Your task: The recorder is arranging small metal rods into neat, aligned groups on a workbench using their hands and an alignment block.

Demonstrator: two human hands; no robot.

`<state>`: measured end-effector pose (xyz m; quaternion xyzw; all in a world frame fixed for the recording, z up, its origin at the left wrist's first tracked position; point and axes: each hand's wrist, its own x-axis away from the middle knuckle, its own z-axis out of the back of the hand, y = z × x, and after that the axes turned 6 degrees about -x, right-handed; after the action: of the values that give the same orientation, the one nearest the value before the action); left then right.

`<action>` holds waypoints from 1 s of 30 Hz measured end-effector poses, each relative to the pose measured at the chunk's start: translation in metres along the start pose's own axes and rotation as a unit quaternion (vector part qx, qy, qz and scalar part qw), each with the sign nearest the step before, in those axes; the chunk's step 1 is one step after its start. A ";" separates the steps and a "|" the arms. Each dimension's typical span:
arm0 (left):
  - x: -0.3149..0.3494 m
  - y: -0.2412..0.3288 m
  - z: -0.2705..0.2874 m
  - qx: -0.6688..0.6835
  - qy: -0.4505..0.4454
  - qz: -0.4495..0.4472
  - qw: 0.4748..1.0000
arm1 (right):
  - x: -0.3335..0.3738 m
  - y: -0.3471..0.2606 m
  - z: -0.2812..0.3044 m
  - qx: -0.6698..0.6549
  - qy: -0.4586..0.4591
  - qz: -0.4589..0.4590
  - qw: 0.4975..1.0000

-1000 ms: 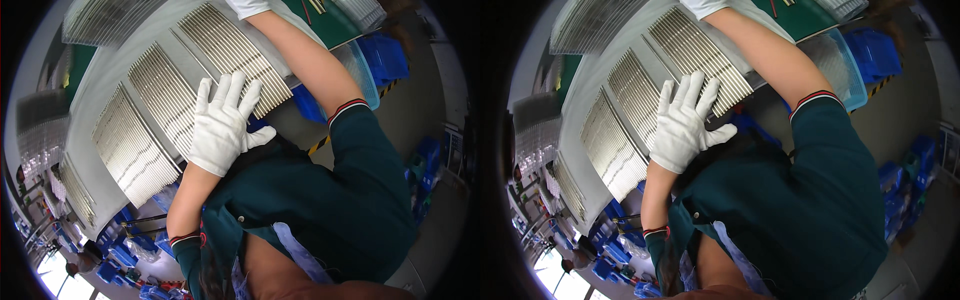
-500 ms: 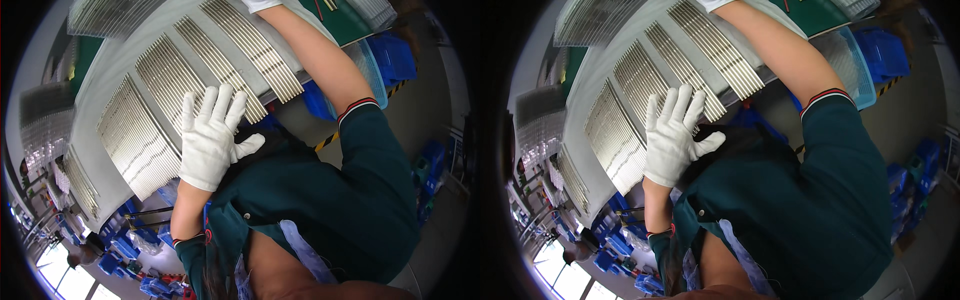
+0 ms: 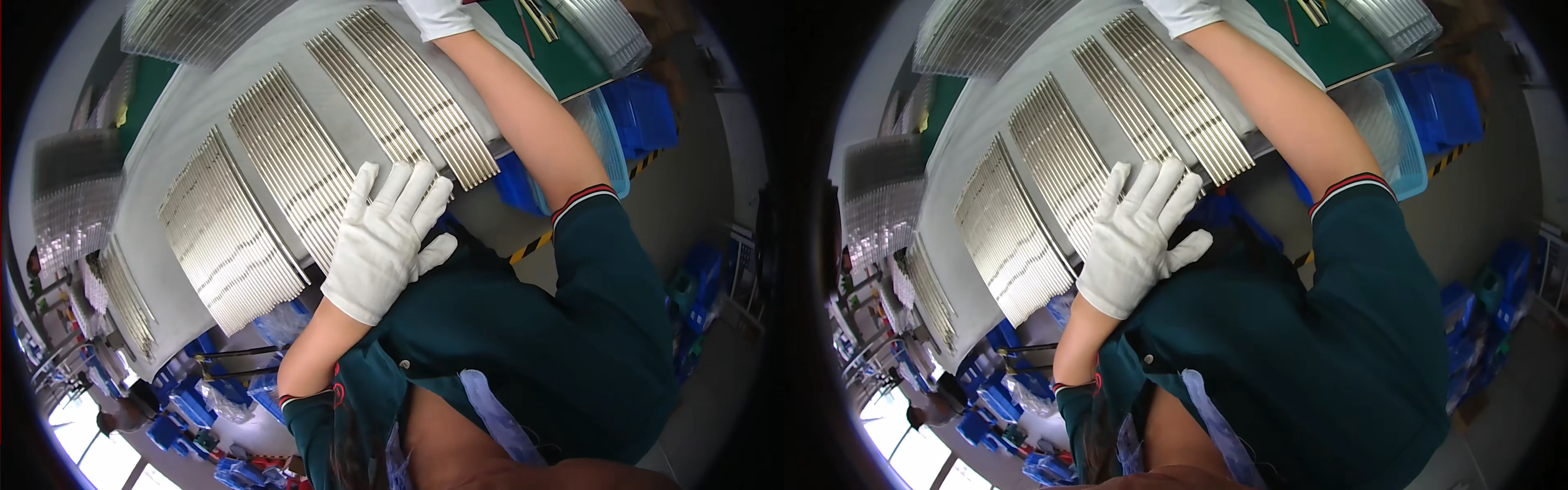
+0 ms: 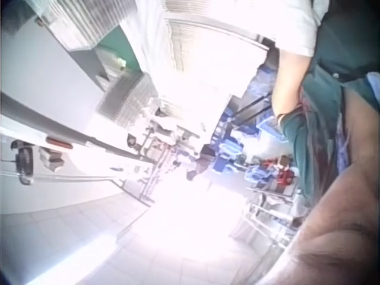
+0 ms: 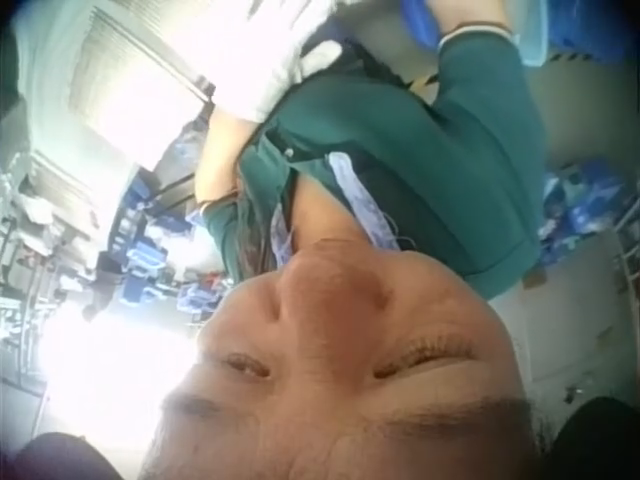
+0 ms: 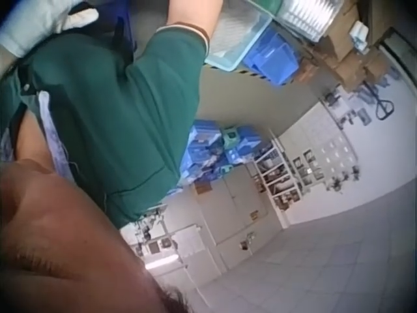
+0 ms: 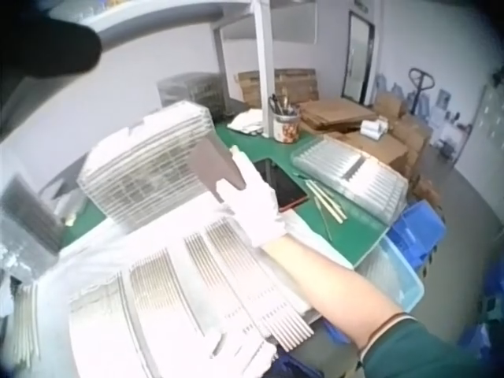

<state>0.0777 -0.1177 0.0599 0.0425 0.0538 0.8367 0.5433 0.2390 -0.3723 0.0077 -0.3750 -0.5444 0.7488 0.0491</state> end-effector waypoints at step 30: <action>0.010 -0.001 0.017 -0.034 -0.027 0.042 0.998 | -0.003 0.006 0.007 0.012 0.018 0.007 1.000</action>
<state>0.0768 -0.1077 0.0769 0.0484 0.0090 0.8588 0.5099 0.2389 -0.3814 0.0049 -0.3909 -0.5317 0.7491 0.0584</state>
